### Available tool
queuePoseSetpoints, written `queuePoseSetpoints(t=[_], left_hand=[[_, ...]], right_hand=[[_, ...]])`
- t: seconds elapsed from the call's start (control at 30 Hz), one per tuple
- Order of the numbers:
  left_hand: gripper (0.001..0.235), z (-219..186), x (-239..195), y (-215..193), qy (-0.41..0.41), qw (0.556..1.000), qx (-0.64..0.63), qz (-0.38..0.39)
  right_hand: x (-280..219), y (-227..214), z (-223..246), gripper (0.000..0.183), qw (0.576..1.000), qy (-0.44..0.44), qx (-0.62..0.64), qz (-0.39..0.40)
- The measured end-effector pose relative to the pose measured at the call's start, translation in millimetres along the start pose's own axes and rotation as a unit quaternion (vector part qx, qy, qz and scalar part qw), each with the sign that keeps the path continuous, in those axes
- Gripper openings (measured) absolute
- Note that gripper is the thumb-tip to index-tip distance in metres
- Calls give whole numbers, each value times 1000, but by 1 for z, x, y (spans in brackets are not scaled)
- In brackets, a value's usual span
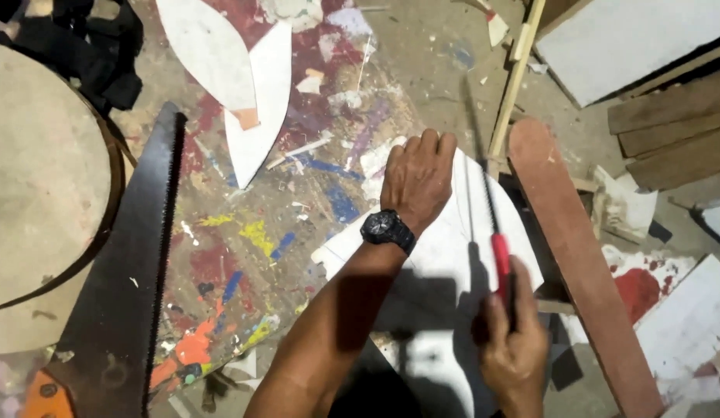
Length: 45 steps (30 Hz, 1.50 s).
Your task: The person is using a utility knife to carefully cut a curved shape out of a white board on a workshop floor.
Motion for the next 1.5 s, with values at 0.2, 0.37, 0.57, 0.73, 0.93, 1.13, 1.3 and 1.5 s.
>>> queuePoseSetpoints(t=[0.2,0.37,0.57,0.73,0.93,1.13,1.3,1.5], left_hand=[[17,-2,3,-6,-6,999,-15,31],[16,-5,2,-9,2,1000,-25,8],[17,-3,2,-8,-4,1000,-15,13],[17,-2,1,-8,4,1000,-4,-1],[18,-2,1,-6,12,1000,-4,-8],[17,-3,2,-6,3,1000,-18,9],[20,-1,0,-3,-3,1000,6,30],[22,-2,1,-3,3,1000,8,27]], right_hand=[[-7,-9,-10,60,999,-11,-36,12],[-20,0,-29,66,998,47,-32,31],[-24,-1,-11,64,991,108,-42,62],[-25,1,-16,63,994,95,-37,48],[-18,7,-5,62,993,80,-51,76],[-12,11,-1,63,993,-108,14,33],[-45,-16,41,67,986,135,-67,69],[-10,6,-10,65,990,104,-26,89]])
Point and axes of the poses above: each hand's wrist, its own x-axis towards the middle knuckle, its own y-axis out of the palm, z = x × y, the point moved 3 cm from there along x, towards the middle knuckle
